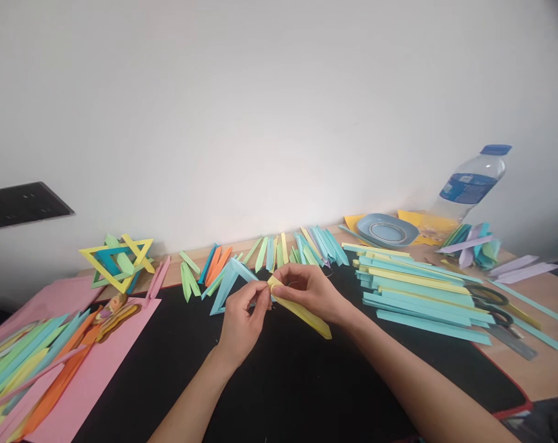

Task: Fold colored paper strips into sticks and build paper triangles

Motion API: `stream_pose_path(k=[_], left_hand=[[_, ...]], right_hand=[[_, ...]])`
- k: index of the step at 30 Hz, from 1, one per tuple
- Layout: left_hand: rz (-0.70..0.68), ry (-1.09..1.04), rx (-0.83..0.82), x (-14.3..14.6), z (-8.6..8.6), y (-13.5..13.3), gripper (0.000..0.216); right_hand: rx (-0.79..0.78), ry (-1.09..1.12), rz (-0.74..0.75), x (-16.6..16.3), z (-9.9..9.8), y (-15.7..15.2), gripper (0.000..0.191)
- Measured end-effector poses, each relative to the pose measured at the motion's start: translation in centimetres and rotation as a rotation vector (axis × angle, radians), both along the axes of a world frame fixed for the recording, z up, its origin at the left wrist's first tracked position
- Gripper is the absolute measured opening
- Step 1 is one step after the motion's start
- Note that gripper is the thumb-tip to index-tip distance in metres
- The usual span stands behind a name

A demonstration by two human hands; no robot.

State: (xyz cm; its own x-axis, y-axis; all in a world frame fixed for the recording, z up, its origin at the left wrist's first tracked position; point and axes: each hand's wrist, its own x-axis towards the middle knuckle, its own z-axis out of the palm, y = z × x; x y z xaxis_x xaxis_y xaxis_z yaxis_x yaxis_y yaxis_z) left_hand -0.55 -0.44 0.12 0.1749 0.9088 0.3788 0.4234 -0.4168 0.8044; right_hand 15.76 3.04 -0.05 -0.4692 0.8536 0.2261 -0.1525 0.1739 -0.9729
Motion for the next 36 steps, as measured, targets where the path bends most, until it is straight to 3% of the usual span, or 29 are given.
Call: stream_pose_path(k=[8, 16, 27, 36], left_hand=[[-0.03, -0.124, -0.09, 0.2, 0.0, 0.0, 0.019], [-0.052, -0.2, -0.209, 0.6, 0.0, 0.0, 0.026], [-0.214, -0.31, -0.348, 0.3, -0.5, 0.0, 0.041], [-0.295, -0.357, -0.423, 0.4, -0.6, -0.2, 0.047]], right_hand=[[-0.036, 0.022, -0.026, 0.0, 0.3, -0.1, 0.027], [-0.008, 0.134, -0.166, 0.0, 0.3, 0.1, 0.029], [-0.114, 0.19, -0.088, -0.8, 0.4, -0.4, 0.032], [-0.03, 0.236, 0.014, -1.2, -0.3, -0.8, 0.028]])
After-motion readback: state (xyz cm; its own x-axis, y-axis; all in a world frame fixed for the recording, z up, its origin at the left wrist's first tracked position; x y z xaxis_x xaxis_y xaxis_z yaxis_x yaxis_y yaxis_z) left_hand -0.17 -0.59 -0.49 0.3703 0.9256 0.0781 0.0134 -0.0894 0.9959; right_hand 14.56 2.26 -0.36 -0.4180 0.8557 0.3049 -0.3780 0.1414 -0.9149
